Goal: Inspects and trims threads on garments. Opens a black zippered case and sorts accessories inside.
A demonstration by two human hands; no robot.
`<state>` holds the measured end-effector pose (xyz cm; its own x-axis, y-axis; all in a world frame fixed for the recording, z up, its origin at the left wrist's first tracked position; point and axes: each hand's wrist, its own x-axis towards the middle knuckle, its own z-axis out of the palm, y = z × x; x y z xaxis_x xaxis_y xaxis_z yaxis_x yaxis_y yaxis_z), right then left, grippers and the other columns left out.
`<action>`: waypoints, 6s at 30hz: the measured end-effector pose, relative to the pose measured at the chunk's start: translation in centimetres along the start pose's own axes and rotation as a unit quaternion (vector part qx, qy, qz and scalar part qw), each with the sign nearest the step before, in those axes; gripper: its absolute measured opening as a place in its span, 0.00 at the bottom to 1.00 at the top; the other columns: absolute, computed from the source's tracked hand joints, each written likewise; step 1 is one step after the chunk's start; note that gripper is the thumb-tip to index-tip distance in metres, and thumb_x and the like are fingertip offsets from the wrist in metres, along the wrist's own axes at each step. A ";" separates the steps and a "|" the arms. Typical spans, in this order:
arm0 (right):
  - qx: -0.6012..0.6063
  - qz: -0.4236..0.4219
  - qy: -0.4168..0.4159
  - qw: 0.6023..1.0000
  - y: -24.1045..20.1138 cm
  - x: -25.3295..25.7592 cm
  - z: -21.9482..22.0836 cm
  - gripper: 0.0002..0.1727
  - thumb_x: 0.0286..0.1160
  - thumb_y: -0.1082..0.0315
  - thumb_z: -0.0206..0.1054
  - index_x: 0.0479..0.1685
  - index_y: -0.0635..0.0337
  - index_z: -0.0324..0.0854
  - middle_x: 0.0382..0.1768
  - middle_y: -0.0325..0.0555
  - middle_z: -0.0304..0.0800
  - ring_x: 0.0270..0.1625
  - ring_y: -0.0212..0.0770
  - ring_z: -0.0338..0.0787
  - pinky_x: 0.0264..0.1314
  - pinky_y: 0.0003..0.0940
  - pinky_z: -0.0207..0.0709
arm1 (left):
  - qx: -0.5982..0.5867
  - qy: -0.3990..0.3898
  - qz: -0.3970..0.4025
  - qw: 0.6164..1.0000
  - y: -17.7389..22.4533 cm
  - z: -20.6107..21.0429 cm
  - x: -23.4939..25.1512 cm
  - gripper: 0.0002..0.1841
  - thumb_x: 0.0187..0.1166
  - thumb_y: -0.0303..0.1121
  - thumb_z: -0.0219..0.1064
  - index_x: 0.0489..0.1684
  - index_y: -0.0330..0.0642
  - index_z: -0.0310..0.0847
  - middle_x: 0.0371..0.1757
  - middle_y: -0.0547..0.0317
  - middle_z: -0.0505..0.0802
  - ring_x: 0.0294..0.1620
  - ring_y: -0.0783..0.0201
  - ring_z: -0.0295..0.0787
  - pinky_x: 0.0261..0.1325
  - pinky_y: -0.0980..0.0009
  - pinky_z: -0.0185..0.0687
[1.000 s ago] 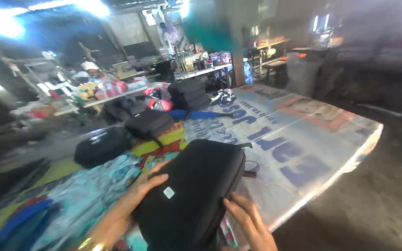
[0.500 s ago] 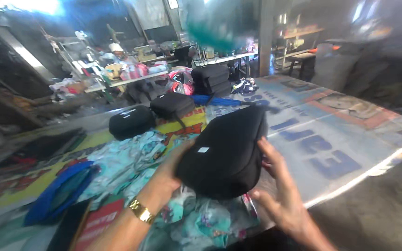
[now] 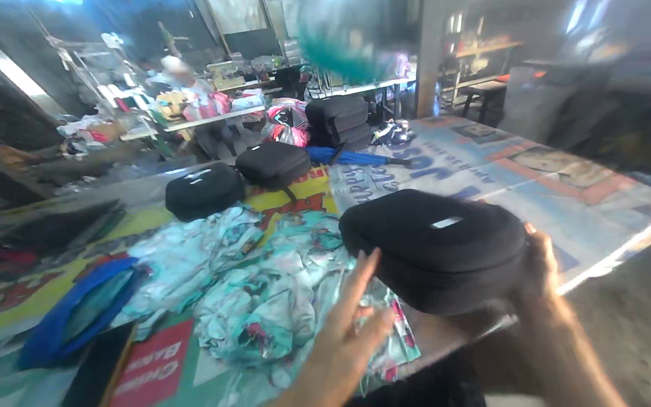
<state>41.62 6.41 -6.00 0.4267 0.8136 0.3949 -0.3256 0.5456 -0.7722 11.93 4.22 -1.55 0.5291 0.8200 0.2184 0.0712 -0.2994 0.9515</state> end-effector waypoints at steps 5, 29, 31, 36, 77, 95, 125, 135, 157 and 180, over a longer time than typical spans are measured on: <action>-0.069 0.063 0.110 0.990 -1.6 0.7 -1.6 0.24 0.94 0.58 0.37 0.47 0.47 0.83 0.38 0.26 0.94 0.45 0.22 0.92 0.52 0.23 0.88 | 0.080 -0.028 0.071 0.994 -1.7 4.7 -1.9 0.37 0.85 0.47 0.63 0.91 0.37 0.60 0.93 0.36 0.58 0.94 0.50 0.54 0.89 0.54 0.63; -0.356 0.030 0.045 0.933 -2.3 -1.3 -6.2 0.36 0.83 0.50 0.55 0.87 0.61 0.65 0.82 0.46 0.75 0.79 0.27 0.77 0.80 0.25 0.71 | 0.263 -0.043 -0.091 0.959 -3.8 -2.5 8.8 0.33 0.88 0.62 0.47 0.82 0.50 0.74 0.73 0.56 0.87 0.77 0.62 0.80 0.81 0.49 0.71; -0.317 0.015 0.041 0.948 -2.2 -2.1 -7.5 0.35 0.82 0.55 0.53 0.87 0.61 0.64 0.84 0.44 0.72 0.81 0.28 0.74 0.82 0.27 0.69 | 0.161 -0.019 -0.047 0.986 -2.7 -1.1 7.4 0.34 0.87 0.55 0.57 0.86 0.44 0.67 0.77 0.55 0.84 0.76 0.68 0.80 0.80 0.63 0.74; -0.231 -0.061 0.009 0.971 -2.3 -3.5 -9.3 0.35 0.85 0.56 0.47 0.90 0.61 0.57 0.86 0.37 0.68 0.83 0.22 0.70 0.85 0.20 0.62 | 0.012 -0.001 0.123 0.992 -0.4 2.8 3.8 0.48 0.75 0.49 0.74 0.91 0.31 0.54 0.90 0.43 0.66 0.88 0.58 0.65 0.85 0.60 0.71; -0.272 -0.308 -0.109 0.905 -4.5 -6.6 6.2 0.14 0.90 0.53 0.57 0.58 0.46 0.85 0.54 0.31 0.91 0.58 0.30 0.90 0.59 0.27 0.86 | -0.425 -0.024 0.047 0.904 -2.8 -9.1 6.9 0.13 0.75 0.49 0.72 0.46 0.53 0.93 0.43 0.65 0.97 0.45 0.75 0.95 0.48 0.75 0.92; -0.205 -0.142 -0.157 0.956 -2.8 -0.7 10.4 0.35 0.89 0.37 0.46 0.79 0.52 0.75 0.75 0.37 0.82 0.74 0.37 0.84 0.70 0.39 0.85 | -0.498 0.158 -0.052 0.851 -3.4 -8.5 8.3 0.24 0.90 0.55 0.46 0.54 0.48 0.84 0.45 0.55 0.94 0.49 0.63 0.93 0.50 0.60 0.92; -0.180 -0.320 -0.247 0.897 -7.2 -3.2 12.6 0.12 0.86 0.61 0.65 0.54 0.59 0.88 0.53 0.43 0.89 0.59 0.29 0.88 0.62 0.21 0.84 | -0.482 -0.151 0.189 0.842 -5.9 -9.0 10.1 0.20 0.74 0.47 0.70 0.51 0.40 0.93 0.49 0.54 0.97 0.53 0.63 0.95 0.56 0.65 0.90; -0.284 -0.286 -0.303 0.864 -9.8 -0.8 14.8 0.13 0.82 0.57 0.68 0.41 0.56 0.93 0.42 0.30 0.94 0.50 0.18 0.88 0.55 0.14 0.81 | -0.483 -0.193 0.169 0.837 -5.6 -9.4 8.6 0.16 0.85 0.43 0.61 0.56 0.45 0.90 0.53 0.62 0.95 0.57 0.71 0.92 0.65 0.72 0.84; -0.530 -0.381 -0.327 0.683 -6.8 0.6 5.3 0.13 0.91 0.61 0.54 0.42 0.53 0.82 0.35 0.41 0.89 0.41 0.38 0.88 0.49 0.38 0.77 | -0.307 0.187 -0.043 0.932 -4.8 -9.6 10.7 0.22 0.94 0.41 0.39 0.50 0.45 0.83 0.40 0.59 0.95 0.42 0.70 0.94 0.45 0.69 0.93; -0.659 -0.289 0.008 0.694 0.7 -3.0 4.0 0.11 0.79 0.65 0.62 0.35 0.57 0.90 0.31 0.45 0.94 0.36 0.43 0.94 0.41 0.44 0.82 | -0.365 0.202 -0.277 0.866 -1.6 5.3 9.4 0.30 0.85 0.44 0.65 0.84 0.48 0.62 0.70 0.46 0.85 0.60 0.49 0.90 0.56 0.55 0.90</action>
<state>36.73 5.13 -5.78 0.1767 0.5271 0.8312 0.9545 0.1143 -0.2754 21.34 9.83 -2.16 0.2358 0.8869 -0.3972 -0.4117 0.4614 0.7859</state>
